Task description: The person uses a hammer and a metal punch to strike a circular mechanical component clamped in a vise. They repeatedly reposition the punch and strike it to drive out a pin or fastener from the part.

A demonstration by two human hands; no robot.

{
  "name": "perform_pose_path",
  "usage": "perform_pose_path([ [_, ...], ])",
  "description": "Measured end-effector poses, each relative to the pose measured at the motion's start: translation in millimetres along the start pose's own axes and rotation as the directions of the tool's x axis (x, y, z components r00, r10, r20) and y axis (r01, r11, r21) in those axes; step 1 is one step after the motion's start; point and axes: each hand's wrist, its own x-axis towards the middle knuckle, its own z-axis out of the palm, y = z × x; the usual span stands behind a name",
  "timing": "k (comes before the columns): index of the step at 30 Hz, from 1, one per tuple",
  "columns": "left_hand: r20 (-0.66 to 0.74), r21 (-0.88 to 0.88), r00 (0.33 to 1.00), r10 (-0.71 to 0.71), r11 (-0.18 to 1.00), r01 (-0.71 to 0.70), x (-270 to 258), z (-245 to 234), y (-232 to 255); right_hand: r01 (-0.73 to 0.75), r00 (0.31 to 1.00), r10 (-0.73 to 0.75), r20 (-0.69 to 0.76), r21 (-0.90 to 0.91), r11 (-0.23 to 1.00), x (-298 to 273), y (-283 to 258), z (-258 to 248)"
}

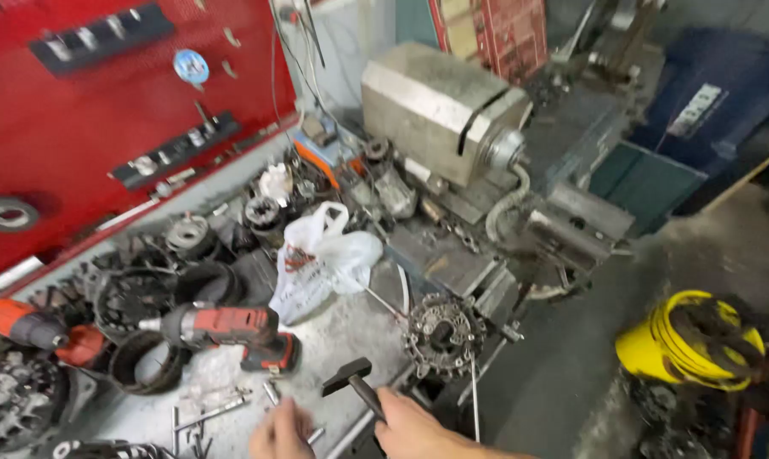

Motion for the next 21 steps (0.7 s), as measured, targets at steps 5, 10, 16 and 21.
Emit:
perform_pose_path([
  [5, 0.13, 0.266, 0.978, 0.161, 0.945, -0.191, 22, -23, -98, -0.047, 0.99, 0.041, -0.133, -0.037, 0.998, 71, 43, 46],
  [10, 0.19, 0.083, 0.923, 0.336, 0.931, -0.356, -26, 19, 33, -0.353, 0.935, 0.339, 0.105, 0.161, 0.922, 73, 2, 9],
  [16, 0.376, 0.095, 0.796, 0.475, 0.835, -0.542, -50, 37, -12, -0.242, 0.95, 0.263, -0.171, 0.133, 0.961, 140, 66, 64],
  [21, 0.441, -0.193, 0.622, 0.648, 0.745, -0.639, -51, 46, -50, -0.254, 0.956, 0.258, -0.136, 0.044, 0.966, 161, 70, 72],
])
